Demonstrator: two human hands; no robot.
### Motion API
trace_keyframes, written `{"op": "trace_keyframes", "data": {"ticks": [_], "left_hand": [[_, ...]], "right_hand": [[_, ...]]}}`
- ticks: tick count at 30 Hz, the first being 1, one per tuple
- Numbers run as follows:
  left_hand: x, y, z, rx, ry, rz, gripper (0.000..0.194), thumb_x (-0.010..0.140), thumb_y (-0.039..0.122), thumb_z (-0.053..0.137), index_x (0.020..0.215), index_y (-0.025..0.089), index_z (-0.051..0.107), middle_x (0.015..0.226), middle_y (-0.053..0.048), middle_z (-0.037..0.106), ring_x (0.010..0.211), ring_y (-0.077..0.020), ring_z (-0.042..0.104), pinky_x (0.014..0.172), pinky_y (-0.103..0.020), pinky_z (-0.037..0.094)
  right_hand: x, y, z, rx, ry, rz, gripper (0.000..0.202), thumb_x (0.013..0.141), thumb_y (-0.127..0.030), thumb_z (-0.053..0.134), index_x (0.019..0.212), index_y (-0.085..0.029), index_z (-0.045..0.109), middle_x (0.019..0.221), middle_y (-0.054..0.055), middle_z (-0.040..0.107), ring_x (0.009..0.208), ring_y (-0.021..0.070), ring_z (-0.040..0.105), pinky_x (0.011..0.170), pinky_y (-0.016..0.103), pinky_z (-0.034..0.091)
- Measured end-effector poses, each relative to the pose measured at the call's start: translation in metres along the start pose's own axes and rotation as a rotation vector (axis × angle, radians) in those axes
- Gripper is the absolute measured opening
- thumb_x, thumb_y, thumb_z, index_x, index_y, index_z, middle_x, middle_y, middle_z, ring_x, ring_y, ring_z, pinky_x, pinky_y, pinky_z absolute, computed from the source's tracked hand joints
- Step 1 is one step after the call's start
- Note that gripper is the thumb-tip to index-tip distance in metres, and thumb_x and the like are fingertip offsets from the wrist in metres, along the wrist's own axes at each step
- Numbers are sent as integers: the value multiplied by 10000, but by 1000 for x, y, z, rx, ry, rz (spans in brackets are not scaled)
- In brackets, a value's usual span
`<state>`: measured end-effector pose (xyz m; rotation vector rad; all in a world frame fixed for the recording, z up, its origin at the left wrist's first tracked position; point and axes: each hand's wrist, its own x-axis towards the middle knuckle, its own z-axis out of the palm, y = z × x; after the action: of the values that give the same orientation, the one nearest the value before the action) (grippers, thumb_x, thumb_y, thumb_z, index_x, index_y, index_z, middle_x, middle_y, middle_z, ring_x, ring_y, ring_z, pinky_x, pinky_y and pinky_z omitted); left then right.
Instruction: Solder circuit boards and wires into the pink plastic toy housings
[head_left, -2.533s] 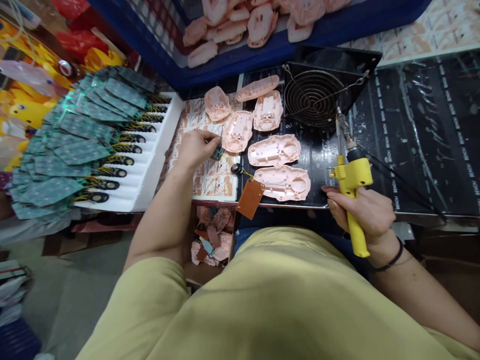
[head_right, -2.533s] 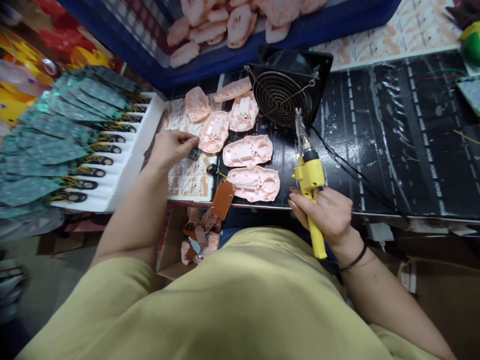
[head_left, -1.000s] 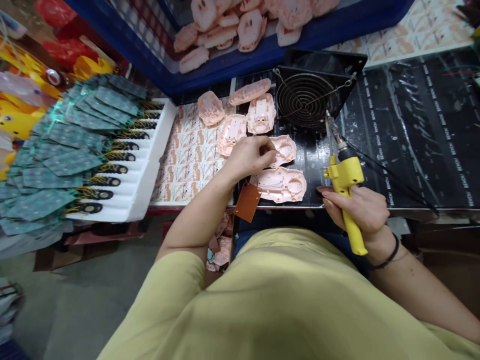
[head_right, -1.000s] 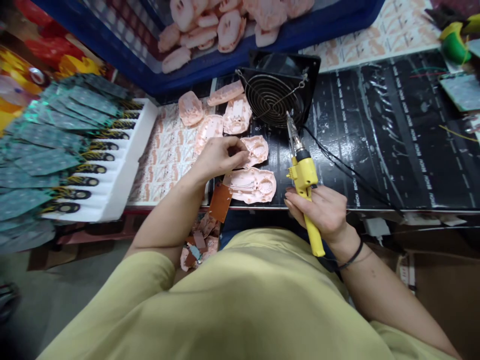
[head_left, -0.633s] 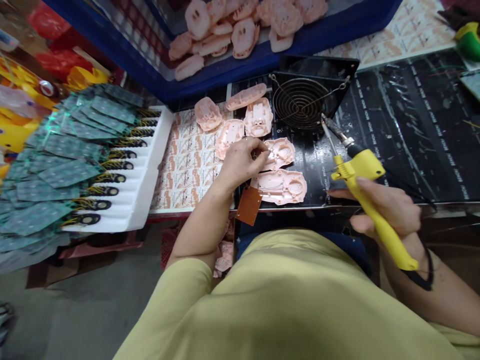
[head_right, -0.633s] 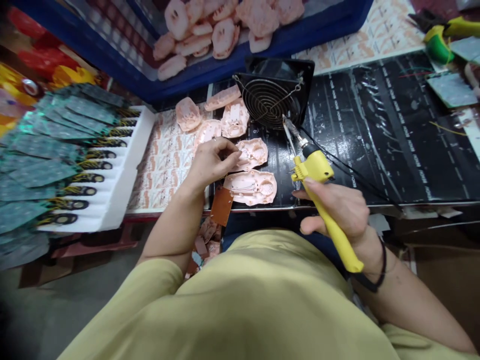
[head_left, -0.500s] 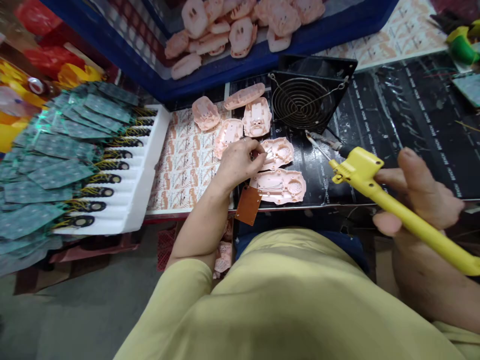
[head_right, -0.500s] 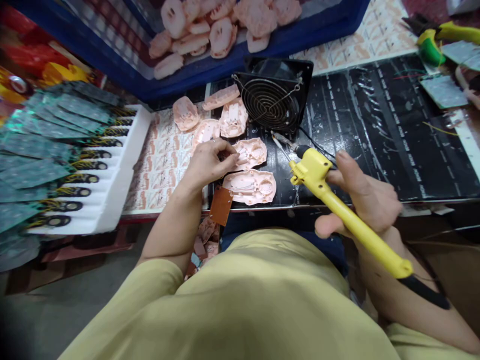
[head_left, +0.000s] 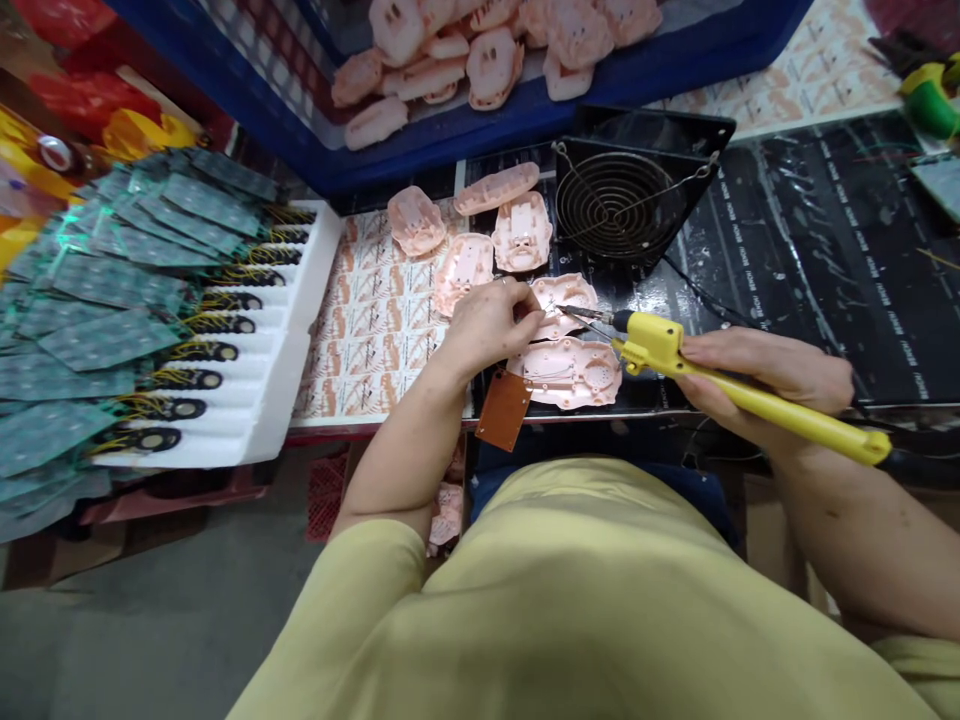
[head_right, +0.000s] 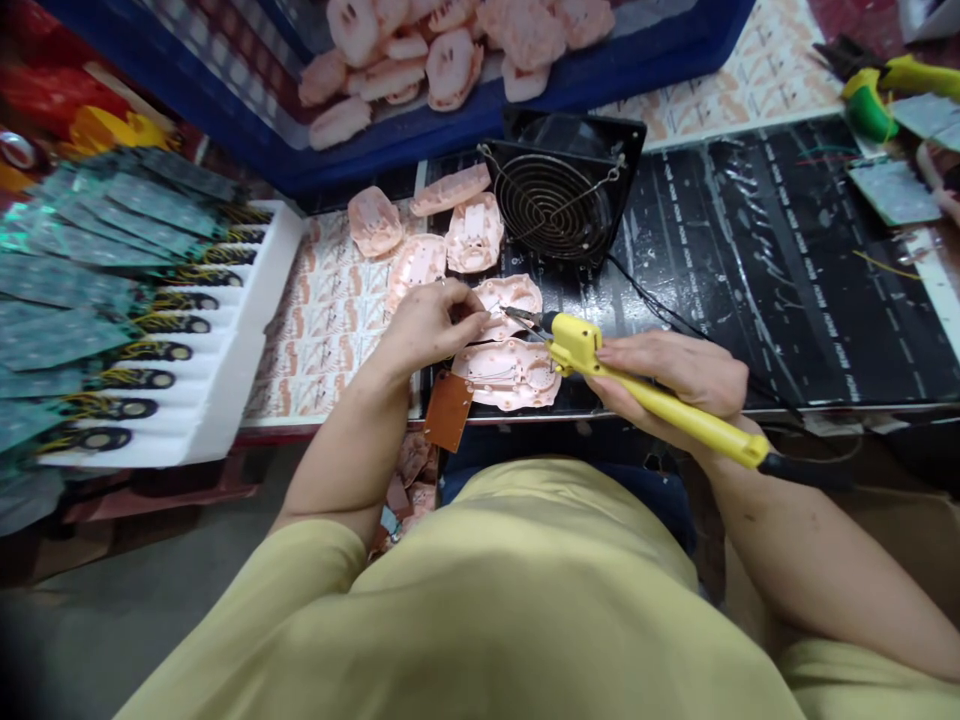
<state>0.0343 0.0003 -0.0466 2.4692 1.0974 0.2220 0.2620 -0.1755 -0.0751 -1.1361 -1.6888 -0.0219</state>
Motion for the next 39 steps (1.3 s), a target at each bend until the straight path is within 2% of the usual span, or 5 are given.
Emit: {"op": "trace_keyframes", "data": {"ticks": [6,13,28,34,39], "left_hand": [[1,0,0,35,-23,-4,167,823,316,616,788,168,686,801,-54,686,742,-191,584,722,-327,440],[0,2,-3,78,-48,-1,229,838,354,579,832,162,704,822,-51,697,764,-191,596,749,-321,452],[0,4,-4,57,-57,-20,204,830,339,604,810,158,696,821,-44,698,735,-169,577,708,-294,423],[0,4,-4,64,-58,2,183,834,309,595,823,154,692,829,-44,694,731,-166,577,690,-292,414],[0,4,-6,62,-69,-2,199,843,326,596,829,154,695,837,-50,697,735,-171,583,697,-296,418]], "right_hand": [[5,9,3,35,-46,20,166,783,-159,780,908,-241,709,838,21,765,718,189,740,618,272,635],[15,13,-2,102,-75,-58,267,731,-65,783,950,-203,714,836,42,763,728,149,732,660,204,613],[20,15,-6,126,-109,-63,233,732,-57,788,925,-169,720,862,62,766,758,138,732,711,193,609],[11,17,-13,102,113,67,398,723,-41,780,1044,-274,754,946,-15,770,793,121,727,749,215,609],[6,17,-5,121,52,22,394,715,-16,758,1039,-241,747,896,-1,764,776,141,728,690,237,612]]}}
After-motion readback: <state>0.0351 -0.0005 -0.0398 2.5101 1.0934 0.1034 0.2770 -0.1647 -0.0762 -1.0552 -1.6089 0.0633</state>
